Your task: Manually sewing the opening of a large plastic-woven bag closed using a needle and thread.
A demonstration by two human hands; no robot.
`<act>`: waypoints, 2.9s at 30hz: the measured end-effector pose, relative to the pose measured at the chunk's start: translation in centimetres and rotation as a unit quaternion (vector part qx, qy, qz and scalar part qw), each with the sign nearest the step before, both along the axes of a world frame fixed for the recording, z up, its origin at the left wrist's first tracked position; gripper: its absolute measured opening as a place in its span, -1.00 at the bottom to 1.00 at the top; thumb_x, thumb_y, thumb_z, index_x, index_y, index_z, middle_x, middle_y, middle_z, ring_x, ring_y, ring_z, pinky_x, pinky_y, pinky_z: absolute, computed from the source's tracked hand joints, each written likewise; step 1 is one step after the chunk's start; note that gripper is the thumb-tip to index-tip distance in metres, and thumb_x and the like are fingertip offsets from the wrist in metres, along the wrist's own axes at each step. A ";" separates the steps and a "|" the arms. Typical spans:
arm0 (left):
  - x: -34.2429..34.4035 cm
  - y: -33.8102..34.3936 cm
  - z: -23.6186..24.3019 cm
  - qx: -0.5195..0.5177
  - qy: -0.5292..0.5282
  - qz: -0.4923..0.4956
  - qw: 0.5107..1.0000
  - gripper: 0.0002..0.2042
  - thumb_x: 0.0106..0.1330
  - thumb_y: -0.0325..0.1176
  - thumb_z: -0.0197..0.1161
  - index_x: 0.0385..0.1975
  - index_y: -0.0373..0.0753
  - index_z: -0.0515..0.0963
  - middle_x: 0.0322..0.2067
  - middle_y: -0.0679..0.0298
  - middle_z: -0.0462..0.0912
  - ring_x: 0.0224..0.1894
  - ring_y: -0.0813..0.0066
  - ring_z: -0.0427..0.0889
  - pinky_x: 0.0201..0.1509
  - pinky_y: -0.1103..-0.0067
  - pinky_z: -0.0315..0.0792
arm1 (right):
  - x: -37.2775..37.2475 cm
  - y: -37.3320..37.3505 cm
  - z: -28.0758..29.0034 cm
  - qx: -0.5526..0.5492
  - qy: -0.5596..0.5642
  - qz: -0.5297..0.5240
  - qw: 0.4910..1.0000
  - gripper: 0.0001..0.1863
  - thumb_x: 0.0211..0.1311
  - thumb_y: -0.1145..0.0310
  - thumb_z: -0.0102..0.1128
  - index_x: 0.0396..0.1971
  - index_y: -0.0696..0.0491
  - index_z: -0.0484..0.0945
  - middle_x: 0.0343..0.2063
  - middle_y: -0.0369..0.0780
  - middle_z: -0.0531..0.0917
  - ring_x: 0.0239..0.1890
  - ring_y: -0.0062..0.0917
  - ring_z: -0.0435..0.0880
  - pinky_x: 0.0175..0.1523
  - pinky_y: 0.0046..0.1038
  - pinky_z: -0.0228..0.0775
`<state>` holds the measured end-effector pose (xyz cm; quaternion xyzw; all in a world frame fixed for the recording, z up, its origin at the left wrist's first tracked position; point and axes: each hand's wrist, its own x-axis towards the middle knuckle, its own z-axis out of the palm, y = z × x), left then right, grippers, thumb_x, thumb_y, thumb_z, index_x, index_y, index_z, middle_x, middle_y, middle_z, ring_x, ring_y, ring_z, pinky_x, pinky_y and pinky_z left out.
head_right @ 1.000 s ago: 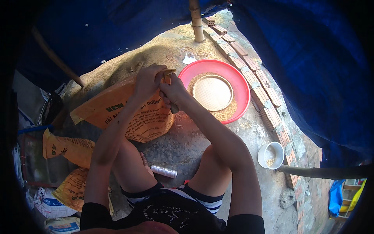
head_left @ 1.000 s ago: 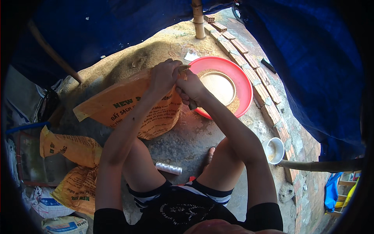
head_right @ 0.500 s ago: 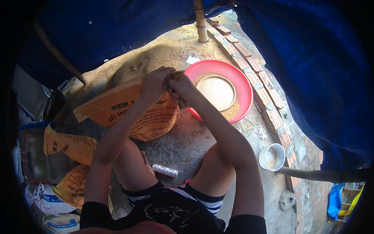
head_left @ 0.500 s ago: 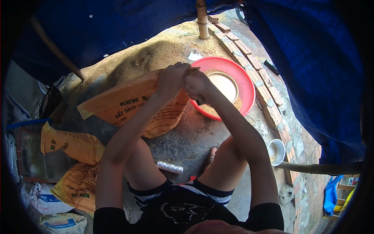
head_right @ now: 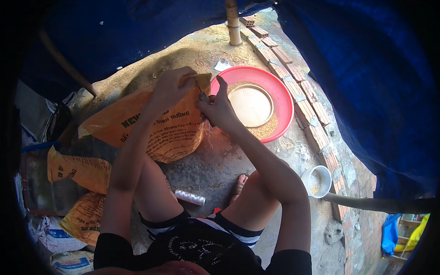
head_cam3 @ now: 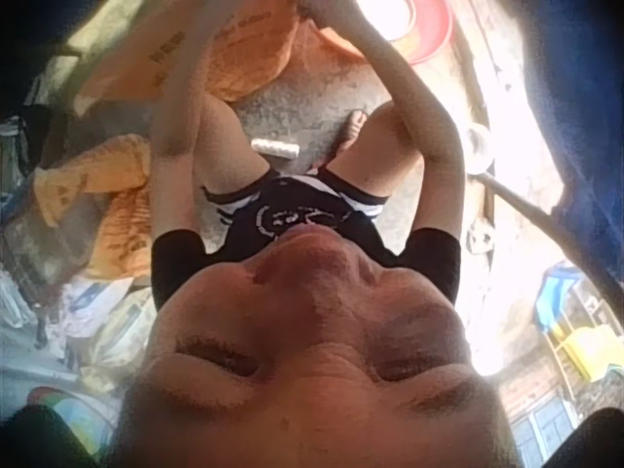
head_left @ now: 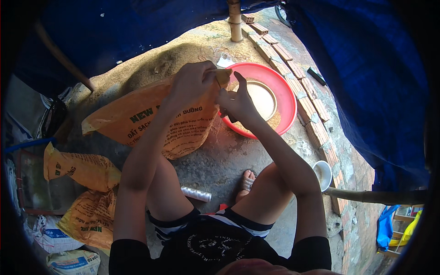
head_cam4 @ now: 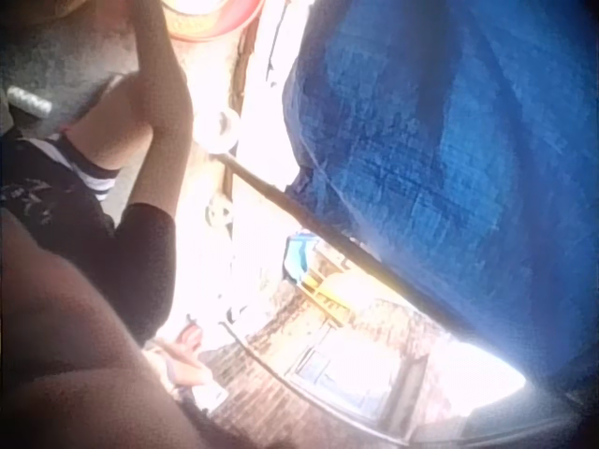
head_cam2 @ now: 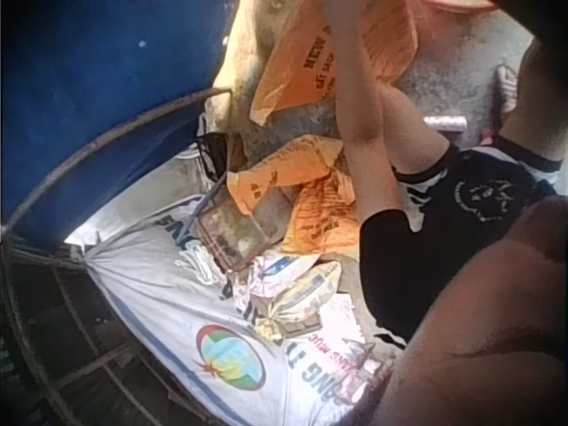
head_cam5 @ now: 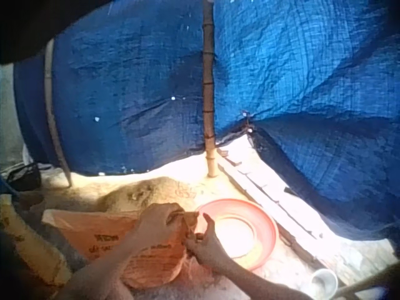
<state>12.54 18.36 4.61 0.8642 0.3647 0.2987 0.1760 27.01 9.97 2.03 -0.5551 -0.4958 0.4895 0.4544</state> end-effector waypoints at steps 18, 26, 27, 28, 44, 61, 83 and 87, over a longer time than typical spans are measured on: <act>8.9 1.4 5.4 -0.026 0.439 -0.165 0.883 -0.76 -0.22 -0.38 0.33 -0.49 -0.30 0.59 -0.51 0.11 0.61 -0.40 0.29 0.59 -0.33 0.46 0.42 | -2.2 -1.3 -2.3 0.093 0.048 -0.054 0.993 -0.02 0.12 0.33 0.08 0.17 0.10 -0.60 -0.60 -0.21 0.54 -0.63 -0.60 0.50 -0.53 -0.58 0.34; 9.4 2.3 3.2 -0.046 0.486 -0.095 0.868 -0.83 -0.22 -0.47 0.32 -0.55 -0.28 0.60 -0.50 0.12 0.61 -0.38 0.30 0.59 -0.32 0.47 0.43 | -2.2 -1.3 -2.9 0.115 0.041 -0.065 0.990 -0.01 0.12 0.34 0.09 0.18 0.12 -0.59 -0.58 -0.23 0.53 -0.62 -0.65 0.46 -0.55 -0.61 0.31; 9.5 2.2 3.3 -0.045 0.487 -0.095 0.867 -0.83 -0.22 -0.47 0.32 -0.55 -0.28 0.60 -0.50 0.12 0.61 -0.38 0.30 0.59 -0.32 0.47 0.43 | -2.3 -1.3 -2.9 0.123 0.051 -0.065 0.989 -0.03 0.13 0.34 0.09 0.18 0.15 -0.57 -0.59 -0.23 0.52 -0.62 -0.65 0.46 -0.54 -0.61 0.32; 9.5 2.1 3.3 -0.051 0.493 -0.087 0.864 -0.83 -0.21 -0.48 0.31 -0.54 -0.28 0.60 -0.49 0.12 0.61 -0.37 0.31 0.60 -0.32 0.47 0.43 | -2.3 -1.4 -2.9 0.131 0.060 -0.064 0.988 -0.04 0.13 0.34 0.08 0.18 0.17 -0.55 -0.59 -0.23 0.52 -0.62 -0.65 0.45 -0.52 -0.60 0.32; 8.0 3.0 4.2 -0.071 0.476 -0.177 0.859 -0.77 -0.19 -0.43 0.27 -0.46 -0.31 0.57 -0.51 0.13 0.60 -0.42 0.35 0.59 -0.36 0.51 0.41 | -2.7 -0.8 -3.7 0.181 0.019 -0.070 0.981 -0.06 0.15 0.36 0.05 0.18 0.14 -0.57 -0.58 -0.23 0.53 -0.62 -0.64 0.48 -0.50 -0.58 0.36; 7.4 4.5 3.7 -0.119 0.302 -0.114 0.939 -0.80 -0.06 -0.34 0.22 -0.47 -0.32 0.60 -0.61 0.17 0.59 -0.51 0.46 0.54 -0.38 0.55 0.38 | -2.3 -0.9 -2.5 0.114 0.030 -0.079 0.990 -0.10 0.16 0.32 0.04 0.18 0.18 -0.50 -0.62 -0.20 0.54 -0.65 -0.60 0.52 -0.52 -0.57 0.36; 6.1 5.7 3.5 -0.438 -0.005 0.056 0.897 -0.79 0.07 -0.46 0.11 -0.27 -0.28 0.52 -0.45 0.26 0.52 -0.42 0.49 0.53 -0.29 0.64 0.43 | -2.3 -0.2 -4.0 0.167 0.044 -0.051 0.984 -0.23 0.18 0.39 -0.02 0.23 -0.04 -0.35 -0.56 -0.18 0.54 -0.62 -0.58 0.55 -0.60 -0.60 0.33; 3.3 6.2 3.9 -0.353 0.073 0.032 0.932 -0.74 0.06 -0.41 0.13 -0.23 -0.28 0.54 -0.40 0.22 0.53 -0.33 0.47 0.48 -0.23 0.61 0.37 | -2.1 -0.4 -3.1 0.145 -0.006 -0.032 0.989 -0.27 0.21 0.41 -0.09 0.23 -0.04 -0.35 -0.54 -0.17 0.52 -0.66 -0.59 0.51 -0.59 -0.58 0.37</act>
